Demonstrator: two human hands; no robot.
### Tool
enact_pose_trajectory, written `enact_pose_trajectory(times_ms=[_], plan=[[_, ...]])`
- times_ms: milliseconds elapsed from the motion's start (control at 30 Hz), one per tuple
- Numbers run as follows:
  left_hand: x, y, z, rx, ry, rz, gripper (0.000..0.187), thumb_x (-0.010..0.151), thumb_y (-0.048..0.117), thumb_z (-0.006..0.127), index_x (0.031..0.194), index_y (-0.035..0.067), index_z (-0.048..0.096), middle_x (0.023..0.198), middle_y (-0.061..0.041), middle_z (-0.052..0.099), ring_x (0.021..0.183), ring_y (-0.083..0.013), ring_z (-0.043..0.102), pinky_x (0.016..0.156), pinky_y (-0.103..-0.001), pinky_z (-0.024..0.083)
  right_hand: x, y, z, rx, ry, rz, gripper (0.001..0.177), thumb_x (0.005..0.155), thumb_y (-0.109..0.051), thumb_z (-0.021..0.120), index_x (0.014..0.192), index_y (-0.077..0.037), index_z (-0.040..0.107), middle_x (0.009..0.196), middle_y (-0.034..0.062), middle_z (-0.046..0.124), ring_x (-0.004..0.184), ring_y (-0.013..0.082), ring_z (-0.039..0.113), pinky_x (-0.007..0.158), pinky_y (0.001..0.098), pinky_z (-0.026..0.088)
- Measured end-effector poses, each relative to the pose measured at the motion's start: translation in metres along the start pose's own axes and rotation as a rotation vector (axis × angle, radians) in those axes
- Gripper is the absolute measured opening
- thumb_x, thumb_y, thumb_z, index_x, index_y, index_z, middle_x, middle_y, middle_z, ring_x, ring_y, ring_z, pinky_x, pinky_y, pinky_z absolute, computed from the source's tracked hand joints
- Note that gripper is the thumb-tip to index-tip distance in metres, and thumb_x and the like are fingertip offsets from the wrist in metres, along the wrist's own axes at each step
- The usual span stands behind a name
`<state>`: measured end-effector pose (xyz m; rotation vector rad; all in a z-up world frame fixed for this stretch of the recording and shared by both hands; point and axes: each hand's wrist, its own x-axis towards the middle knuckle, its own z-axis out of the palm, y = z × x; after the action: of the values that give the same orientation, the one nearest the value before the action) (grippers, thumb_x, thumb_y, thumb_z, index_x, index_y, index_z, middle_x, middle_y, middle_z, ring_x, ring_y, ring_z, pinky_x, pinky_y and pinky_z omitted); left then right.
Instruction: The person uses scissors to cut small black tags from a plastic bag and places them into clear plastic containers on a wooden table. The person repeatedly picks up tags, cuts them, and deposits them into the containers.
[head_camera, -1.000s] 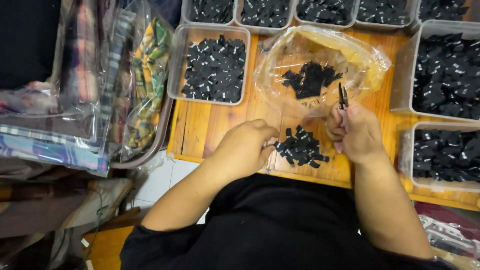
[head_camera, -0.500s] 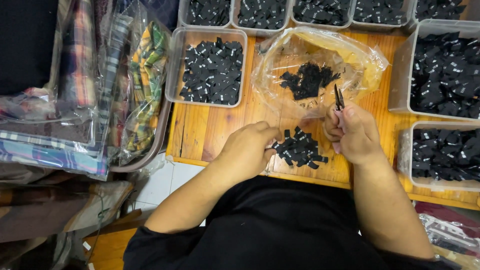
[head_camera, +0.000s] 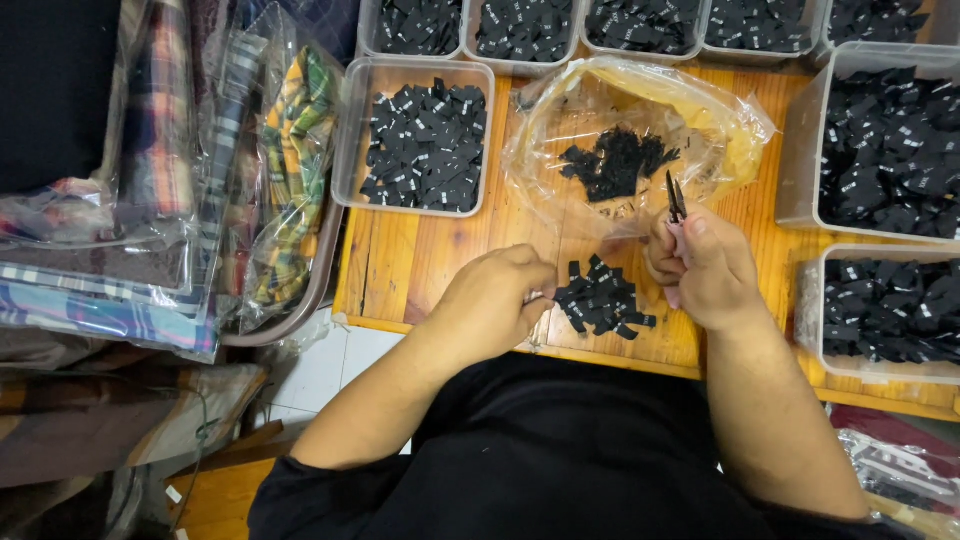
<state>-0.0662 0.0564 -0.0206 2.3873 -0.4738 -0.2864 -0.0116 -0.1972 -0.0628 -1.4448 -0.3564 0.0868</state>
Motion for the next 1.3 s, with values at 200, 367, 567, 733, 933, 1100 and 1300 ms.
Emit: enact_pose_trajectory(times_ms=[200, 367, 567, 733, 933, 1100, 1300], plan=[[0.003, 0.01, -0.017, -0.209, 0.073, 0.089, 0.008, 0.081, 0.01, 0.071, 0.089, 0.011, 0.067, 0.08, -0.008, 0.068, 0.076, -0.0309, 0.072, 0.067, -0.04, 0.058, 0.002, -0.002, 0.002, 0.024, 0.003, 0.021, 0.049, 0.11, -0.033, 0.035, 0.078, 0.001, 0.049, 0.047, 0.0031, 0.029, 0.025, 0.0111, 0.033, 0.02, 0.0231, 0.037], [0.008, 0.013, -0.017, -0.234, 0.041, 0.124, 0.009, 0.081, 0.007, 0.069, 0.09, 0.009, 0.068, 0.077, -0.01, 0.069, 0.074, -0.0347, 0.072, 0.064, -0.041, 0.058, 0.0, 0.003, -0.001, 0.05, 0.0, 0.021, 0.049, 0.11, -0.034, 0.035, 0.079, 0.001, 0.049, 0.048, 0.0022, 0.027, 0.024, 0.0104, 0.032, 0.02, 0.0225, 0.037], [0.011, 0.018, -0.019, -0.198, 0.081, 0.207, 0.007, 0.08, 0.008, 0.073, 0.086, 0.009, 0.071, 0.091, -0.011, 0.071, 0.081, -0.0373, 0.072, 0.068, -0.044, 0.058, -0.002, 0.005, -0.004, 0.031, -0.005, 0.072, 0.048, 0.109, -0.035, 0.036, 0.081, 0.001, 0.05, 0.048, 0.0024, 0.029, 0.027, 0.0094, 0.032, 0.019, 0.0227, 0.036], [0.013, 0.016, -0.014, -0.185, 0.166, 0.271, 0.007, 0.08, 0.01, 0.075, 0.084, 0.01, 0.069, 0.098, -0.008, 0.07, 0.085, -0.0357, 0.072, 0.07, -0.044, 0.059, -0.001, -0.002, -0.003, 0.017, -0.023, 0.059, 0.049, 0.11, -0.036, 0.034, 0.081, 0.001, 0.05, 0.048, 0.0031, 0.03, 0.025, 0.0116, 0.034, 0.021, 0.0221, 0.035], [0.031, 0.035, -0.021, -0.293, 0.654, 0.487, 0.009, 0.083, 0.004, 0.072, 0.083, 0.013, 0.072, 0.087, -0.002, 0.075, 0.071, -0.0238, 0.072, 0.067, -0.032, 0.059, 0.001, -0.015, 0.012, 0.058, -0.075, -0.033, 0.023, 0.097, -0.019, 0.064, 0.083, -0.001, 0.059, 0.053, 0.0017, 0.044, 0.041, 0.0066, 0.041, 0.035, 0.0209, 0.034], [0.049, 0.041, -0.012, -0.257, 0.815, 0.603, 0.01, 0.08, 0.004, 0.075, 0.075, 0.012, 0.072, 0.087, -0.003, 0.076, 0.068, -0.0243, 0.072, 0.067, -0.032, 0.06, 0.007, -0.045, 0.022, -0.157, -0.064, -0.059, 0.015, 0.084, -0.008, 0.077, 0.097, -0.002, 0.075, 0.054, 0.0, 0.051, 0.055, 0.0086, 0.047, 0.052, 0.0227, 0.04], [0.057, 0.04, -0.006, -0.362, 0.744, 0.612, 0.007, 0.084, 0.002, 0.074, 0.08, 0.007, 0.071, 0.085, -0.008, 0.074, 0.069, -0.0297, 0.071, 0.066, -0.035, 0.06, 0.005, -0.049, 0.025, -0.1, -0.001, -0.064, 0.015, 0.083, 0.0, 0.075, 0.098, 0.002, 0.074, 0.052, 0.0002, 0.047, 0.049, 0.0079, 0.044, 0.05, 0.0225, 0.039]])
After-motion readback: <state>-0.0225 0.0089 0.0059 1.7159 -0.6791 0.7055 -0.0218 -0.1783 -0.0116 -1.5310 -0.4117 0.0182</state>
